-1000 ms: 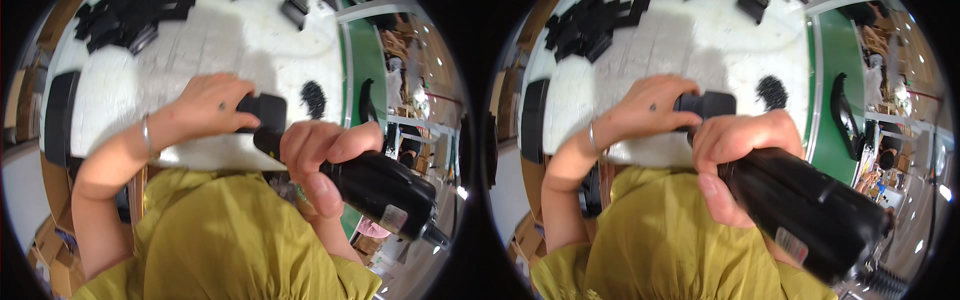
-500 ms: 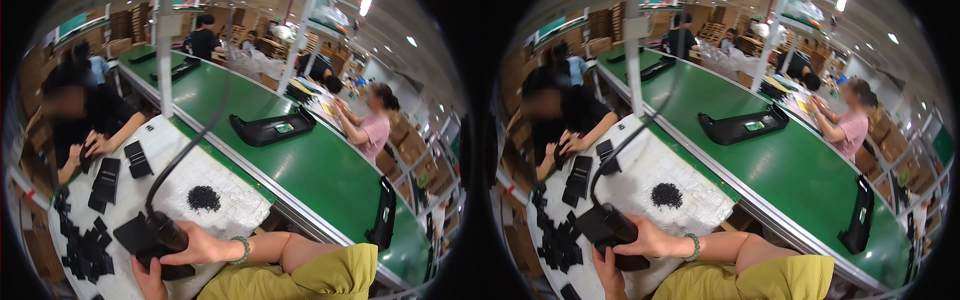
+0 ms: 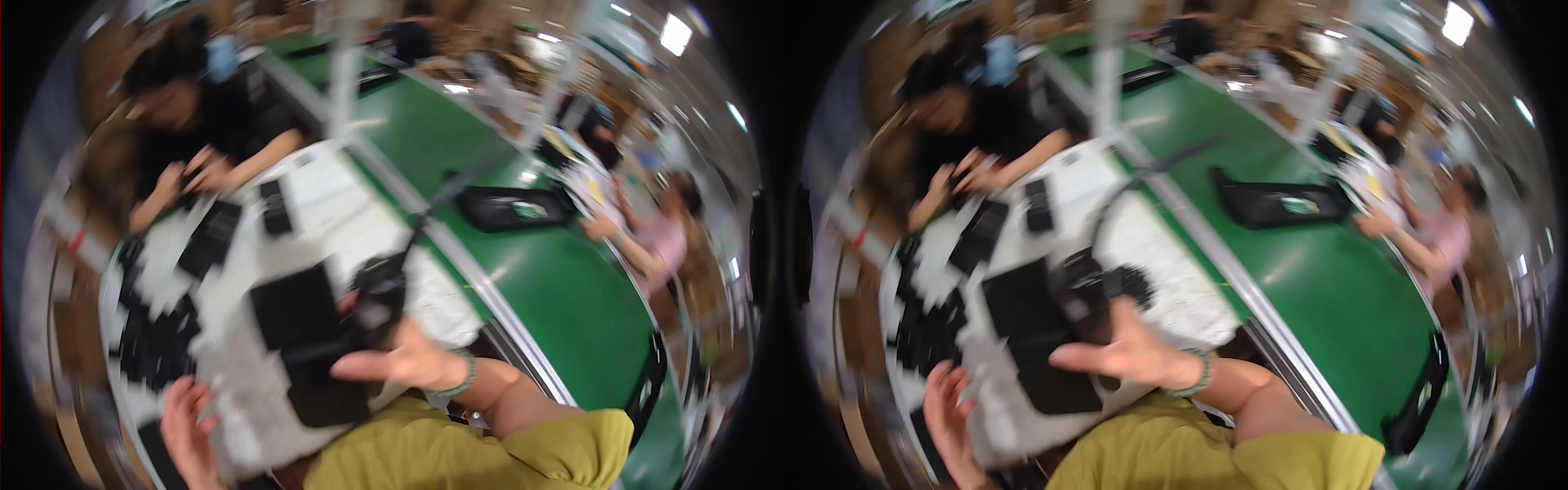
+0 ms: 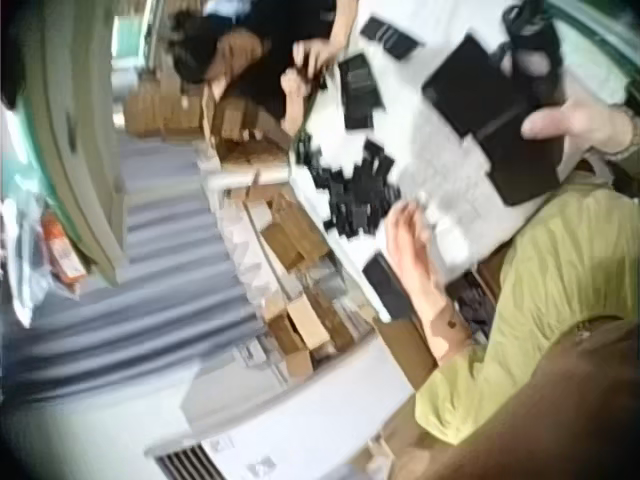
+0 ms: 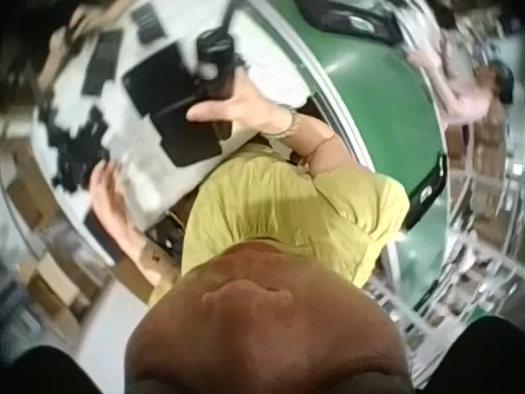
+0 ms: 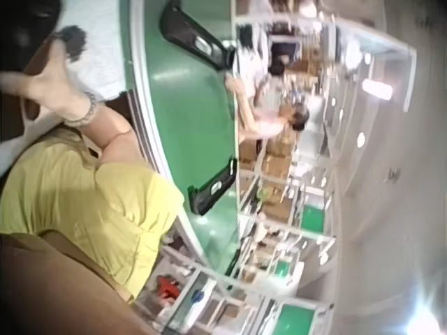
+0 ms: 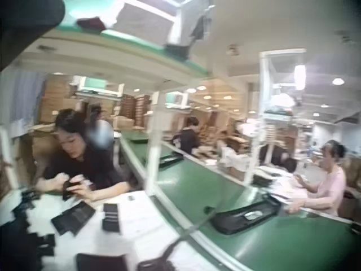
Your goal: Assembling small plastic components using an electric screwdriver on a factory assembly line.
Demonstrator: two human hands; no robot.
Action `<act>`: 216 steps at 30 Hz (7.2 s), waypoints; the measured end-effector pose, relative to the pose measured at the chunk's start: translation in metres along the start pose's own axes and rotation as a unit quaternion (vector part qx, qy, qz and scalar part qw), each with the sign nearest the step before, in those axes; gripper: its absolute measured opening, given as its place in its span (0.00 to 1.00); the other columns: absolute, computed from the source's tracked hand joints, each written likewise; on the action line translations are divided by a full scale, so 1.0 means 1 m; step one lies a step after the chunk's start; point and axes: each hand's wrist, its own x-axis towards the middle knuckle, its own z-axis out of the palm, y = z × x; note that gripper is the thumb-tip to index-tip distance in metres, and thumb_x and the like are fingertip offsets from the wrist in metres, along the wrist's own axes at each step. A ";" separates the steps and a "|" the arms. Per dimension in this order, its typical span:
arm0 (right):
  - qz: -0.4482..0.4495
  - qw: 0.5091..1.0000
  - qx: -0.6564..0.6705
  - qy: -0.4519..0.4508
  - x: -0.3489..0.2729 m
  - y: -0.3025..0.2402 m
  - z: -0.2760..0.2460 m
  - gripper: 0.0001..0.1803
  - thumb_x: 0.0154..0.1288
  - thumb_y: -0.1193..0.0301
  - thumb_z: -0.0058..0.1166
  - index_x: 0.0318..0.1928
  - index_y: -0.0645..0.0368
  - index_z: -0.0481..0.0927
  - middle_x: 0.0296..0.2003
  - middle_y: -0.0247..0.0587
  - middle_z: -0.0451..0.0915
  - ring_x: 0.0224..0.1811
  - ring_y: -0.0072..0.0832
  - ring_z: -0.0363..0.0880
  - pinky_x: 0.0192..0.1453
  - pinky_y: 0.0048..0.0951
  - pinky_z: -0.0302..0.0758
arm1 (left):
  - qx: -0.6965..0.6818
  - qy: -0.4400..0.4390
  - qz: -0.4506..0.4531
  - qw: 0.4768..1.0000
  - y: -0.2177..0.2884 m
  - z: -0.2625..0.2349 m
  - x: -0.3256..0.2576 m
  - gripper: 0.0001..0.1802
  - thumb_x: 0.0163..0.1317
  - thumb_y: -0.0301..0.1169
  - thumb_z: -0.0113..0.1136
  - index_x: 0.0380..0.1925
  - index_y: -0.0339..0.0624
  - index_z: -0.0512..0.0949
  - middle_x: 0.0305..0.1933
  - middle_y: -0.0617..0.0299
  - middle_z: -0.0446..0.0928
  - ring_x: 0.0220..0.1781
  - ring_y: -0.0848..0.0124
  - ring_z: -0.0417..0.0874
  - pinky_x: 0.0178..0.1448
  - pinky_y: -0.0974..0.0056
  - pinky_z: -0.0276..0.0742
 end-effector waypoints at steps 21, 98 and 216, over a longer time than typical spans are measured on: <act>0.088 0.984 0.156 -0.023 0.003 0.043 0.017 0.25 0.58 0.71 0.53 0.54 0.60 0.62 0.29 0.39 0.74 0.20 0.20 0.64 0.28 0.24 0.65 | 0.102 0.273 -0.145 0.946 -0.034 -0.160 -0.099 0.09 0.67 0.39 0.49 0.31 0.50 0.74 0.29 0.80 0.69 0.33 0.86 0.65 0.36 0.76 0.60; -0.253 0.951 0.148 0.099 0.015 0.007 -0.049 0.20 0.58 0.74 0.43 0.53 0.59 0.67 0.20 0.29 0.59 0.20 0.19 0.59 0.33 0.26 0.61 | 0.436 -0.262 0.420 0.752 -0.013 0.156 0.064 0.21 0.43 0.34 0.70 0.39 0.41 0.79 0.42 0.58 0.77 0.52 0.56 0.72 0.56 0.56 0.67; -0.175 0.971 0.110 -0.117 -0.007 -0.001 -0.018 0.21 0.52 0.72 0.48 0.49 0.50 0.63 0.19 0.22 0.63 0.18 0.13 0.60 0.34 0.22 0.61 | 0.492 -0.302 0.118 0.808 -0.036 0.103 0.039 0.26 0.54 0.45 0.63 0.47 0.41 0.72 0.32 0.51 0.76 0.33 0.55 0.76 0.41 0.60 0.71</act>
